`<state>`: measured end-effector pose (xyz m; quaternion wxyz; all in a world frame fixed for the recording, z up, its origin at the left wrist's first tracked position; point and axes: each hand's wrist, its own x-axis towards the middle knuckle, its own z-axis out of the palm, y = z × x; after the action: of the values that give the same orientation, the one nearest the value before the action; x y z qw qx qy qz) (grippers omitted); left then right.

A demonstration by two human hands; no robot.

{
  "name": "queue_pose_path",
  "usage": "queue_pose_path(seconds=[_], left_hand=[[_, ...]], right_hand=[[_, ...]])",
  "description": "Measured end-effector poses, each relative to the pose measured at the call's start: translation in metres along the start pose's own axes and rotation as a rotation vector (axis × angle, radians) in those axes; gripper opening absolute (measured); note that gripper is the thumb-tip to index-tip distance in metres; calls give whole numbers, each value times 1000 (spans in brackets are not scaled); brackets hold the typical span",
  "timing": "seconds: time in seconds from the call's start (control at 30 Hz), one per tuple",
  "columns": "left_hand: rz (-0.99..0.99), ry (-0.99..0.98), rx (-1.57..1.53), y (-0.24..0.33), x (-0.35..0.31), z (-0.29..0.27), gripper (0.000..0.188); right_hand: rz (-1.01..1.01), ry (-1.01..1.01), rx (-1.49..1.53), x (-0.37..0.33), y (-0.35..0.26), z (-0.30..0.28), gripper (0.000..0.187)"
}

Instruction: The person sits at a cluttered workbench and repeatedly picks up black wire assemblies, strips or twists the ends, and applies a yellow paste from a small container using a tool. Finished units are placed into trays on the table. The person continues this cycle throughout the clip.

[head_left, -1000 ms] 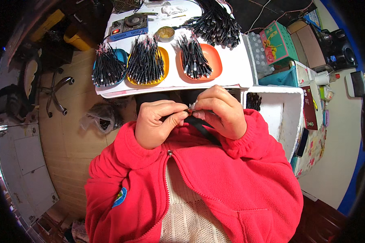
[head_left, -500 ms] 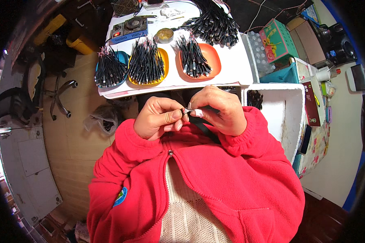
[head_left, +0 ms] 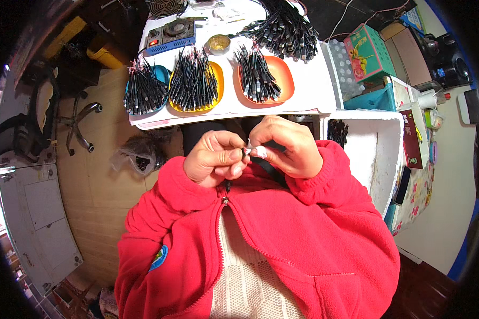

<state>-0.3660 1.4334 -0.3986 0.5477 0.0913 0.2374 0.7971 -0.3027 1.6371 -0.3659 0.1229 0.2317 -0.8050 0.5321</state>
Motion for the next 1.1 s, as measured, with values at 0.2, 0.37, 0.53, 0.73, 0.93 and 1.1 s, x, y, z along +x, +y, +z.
queue_pose_path(seconds=[0.2,0.37,0.53,0.73,0.93,1.1], left_hand=[[57,-91,84,5,-4,1,14],[108,22,253,8,-11,4,14],[141,17,346,6,-12,10,14],[336,-20,910,15,-13,24,11],[593,-102,1421,23,-6,24,14],[412,13,928,16,-8,15,10]], right_hand=[[-2,150,-55,10,17,-16,12],[5,-47,4,0,-3,-19,28],[-37,-15,62,0,-18,-9,19],[172,-140,238,-7,-16,-7,8],[784,-235,1107,-10,-8,-7,19],[232,23,232,-10,-17,-5,21]])
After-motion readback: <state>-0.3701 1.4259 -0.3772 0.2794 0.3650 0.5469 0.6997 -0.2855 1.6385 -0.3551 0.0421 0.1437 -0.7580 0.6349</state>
